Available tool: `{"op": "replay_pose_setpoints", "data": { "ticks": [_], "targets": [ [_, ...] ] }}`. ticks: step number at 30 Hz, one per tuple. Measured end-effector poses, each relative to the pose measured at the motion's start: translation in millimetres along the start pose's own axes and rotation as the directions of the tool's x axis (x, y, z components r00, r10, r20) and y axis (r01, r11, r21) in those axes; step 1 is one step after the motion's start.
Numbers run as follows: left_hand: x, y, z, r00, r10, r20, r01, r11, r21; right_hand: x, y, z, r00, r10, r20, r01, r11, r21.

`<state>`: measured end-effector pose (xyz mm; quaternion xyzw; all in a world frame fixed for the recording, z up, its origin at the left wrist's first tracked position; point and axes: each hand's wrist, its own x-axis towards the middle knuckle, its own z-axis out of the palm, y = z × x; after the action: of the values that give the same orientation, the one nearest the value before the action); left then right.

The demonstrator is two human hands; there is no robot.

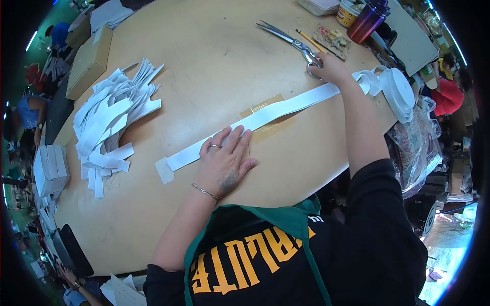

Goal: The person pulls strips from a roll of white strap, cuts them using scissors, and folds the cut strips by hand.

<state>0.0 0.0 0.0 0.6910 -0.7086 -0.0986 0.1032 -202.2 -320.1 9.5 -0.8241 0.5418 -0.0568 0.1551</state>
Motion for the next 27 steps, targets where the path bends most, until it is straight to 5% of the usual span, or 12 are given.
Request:
{"op": "replay_pose_setpoints", "data": {
  "ticks": [2, 5, 6, 9, 10, 12, 14, 15, 16, 18, 23, 27],
  "targets": [
    [1, 1, 2, 1.000, 0.000, -0.005, 0.000, 1.000, 0.000, 8, 15, 0, 0.988, -0.002, 0.154, -0.007, 0.998, 0.058],
    [-2, 1, 0, 0.999, 0.004, -0.037, -0.006, 0.997, -0.075, 11, 6, -19, 0.988, -0.022, 0.150, 0.029, 0.999, -0.045],
    [-2, -1, -3, 0.999, -0.002, -0.048, -0.002, 0.997, -0.081, 11, -11, -16, 0.992, -0.055, 0.112, 0.085, 0.955, -0.283],
    [-3, -4, 0, 0.998, 0.001, -0.068, -0.008, 0.996, -0.092, 25, -25, -30, 0.989, 0.109, 0.102, -0.081, 0.964, -0.253],
    [-3, -4, 1, 0.997, -0.001, -0.073, -0.006, 0.996, -0.093, 27, -12, -38, 0.962, 0.159, 0.223, -0.195, 0.969, 0.149],
    [-3, -5, 2, 0.997, 0.001, -0.079, -0.009, 0.995, -0.099, -8, 3, -59, 0.953, 0.006, 0.302, -0.190, 0.789, 0.584],
    [-5, -6, 2, 0.995, 0.009, -0.101, -0.020, 0.994, -0.109, -88, -17, -64, 0.964, -0.043, 0.261, -0.146, 0.734, 0.663],
    [-4, -6, 1, 0.993, 0.014, -0.115, -0.027, 0.993, -0.115, -131, -32, -68, 0.960, 0.074, 0.271, -0.228, 0.769, 0.598],
    [-3, -6, 1, 0.994, 0.009, -0.113, -0.023, 0.993, -0.120, -167, -12, -60, 0.920, -0.053, 0.388, -0.270, 0.631, 0.727],
    [-3, -6, 1, 0.994, 0.012, -0.105, -0.025, 0.991, -0.129, -241, -5, -50, 0.840, -0.127, 0.528, -0.371, 0.576, 0.728],
    [-2, -5, 4, 0.989, 0.037, -0.141, -0.051, 0.994, -0.097, -314, -14, -32, 0.628, -0.043, 0.777, -0.545, 0.689, 0.478],
    [-3, -7, 6, 0.987, 0.029, -0.157, -0.046, 0.994, -0.104, -298, -29, -26, 0.621, -0.031, 0.784, -0.585, 0.647, 0.489]
  ]
}}
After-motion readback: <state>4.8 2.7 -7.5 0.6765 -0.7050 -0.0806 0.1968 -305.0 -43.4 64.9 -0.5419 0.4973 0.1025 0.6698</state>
